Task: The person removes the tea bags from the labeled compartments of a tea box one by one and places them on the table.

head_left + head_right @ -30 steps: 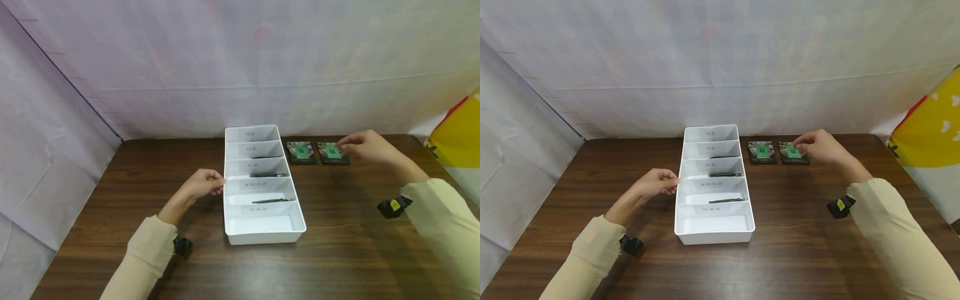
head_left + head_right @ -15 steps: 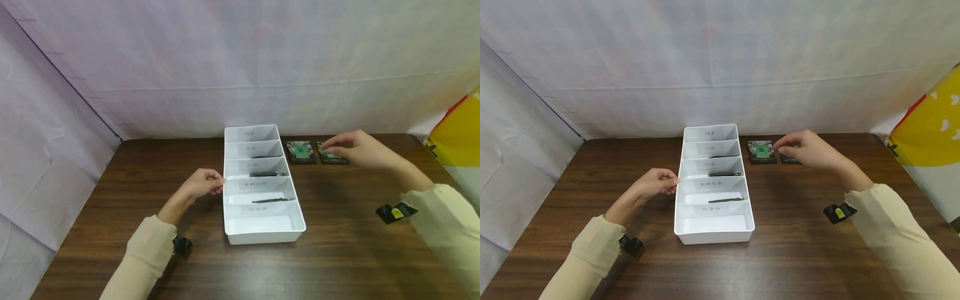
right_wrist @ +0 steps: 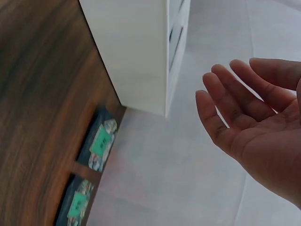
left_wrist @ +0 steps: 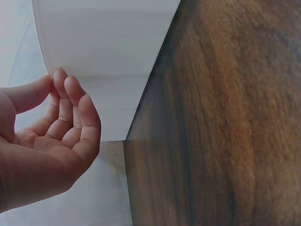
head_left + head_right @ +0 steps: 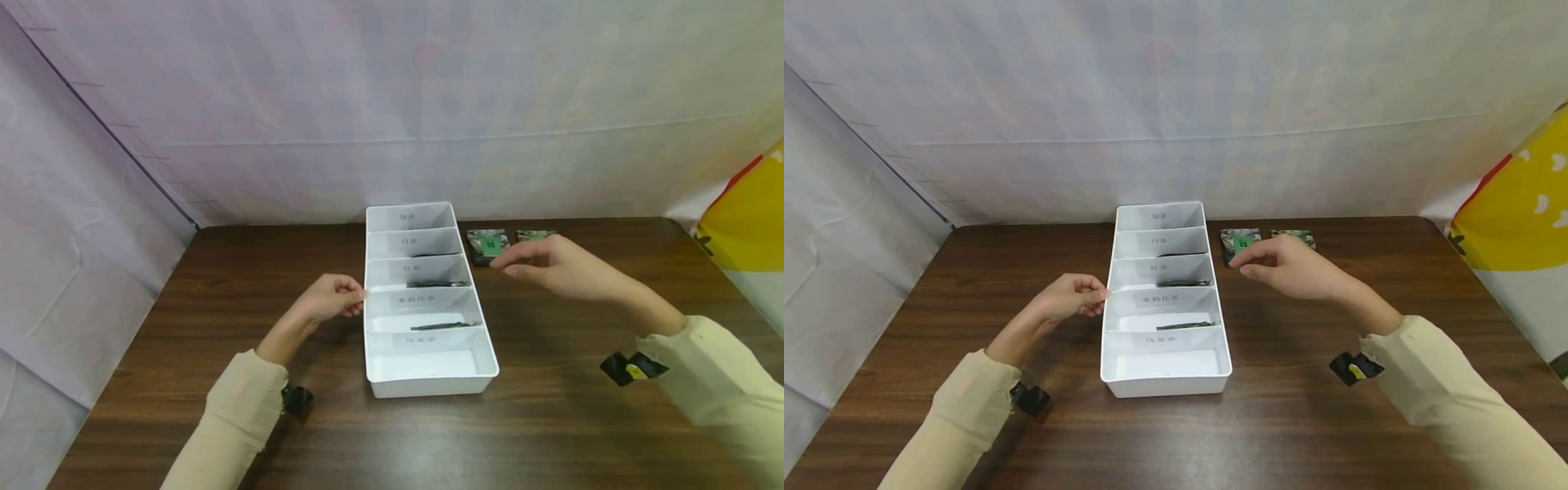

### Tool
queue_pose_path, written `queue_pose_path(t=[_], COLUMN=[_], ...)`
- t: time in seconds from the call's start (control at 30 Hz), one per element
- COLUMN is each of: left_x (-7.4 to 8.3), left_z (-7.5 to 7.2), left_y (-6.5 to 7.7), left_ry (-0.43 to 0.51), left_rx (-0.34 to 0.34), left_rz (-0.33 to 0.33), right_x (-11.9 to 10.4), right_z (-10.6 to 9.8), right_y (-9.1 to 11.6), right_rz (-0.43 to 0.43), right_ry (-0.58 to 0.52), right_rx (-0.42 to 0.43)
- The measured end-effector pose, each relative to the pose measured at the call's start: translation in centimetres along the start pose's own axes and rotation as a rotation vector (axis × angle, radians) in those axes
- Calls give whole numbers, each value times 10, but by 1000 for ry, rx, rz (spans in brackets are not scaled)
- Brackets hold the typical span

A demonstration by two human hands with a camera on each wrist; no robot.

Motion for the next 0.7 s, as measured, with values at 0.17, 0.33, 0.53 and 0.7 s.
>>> queue_pose_path(t=[0.17, 0.33, 0.53, 0.7], left_x=[1, 0, 0, 0], left_z=[0, 0, 0, 1], left_y=[0, 0, 0, -1], left_ry=[6, 5, 10, 31], left_rx=[-2, -2, 2, 3], left_rz=[1, -1, -3, 5], right_x=[-10, -16, -22, -24], right_z=[16, 30, 40, 49], right_y=[2, 5, 9, 12], right_rz=[-50, -68, -109, -133], right_ry=[-21, -23, -38, -31], right_rx=[-37, -82, -109, -132])
Point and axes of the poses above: each hand's wrist, its own y-axis away from the middle knuckle, its own z-axis out of the palm, x = y × z, the point moved 10 cm from there along -y, towards the middle knuckle, and after that the axes turned 13 degrees about z, right-handed, at the moved point
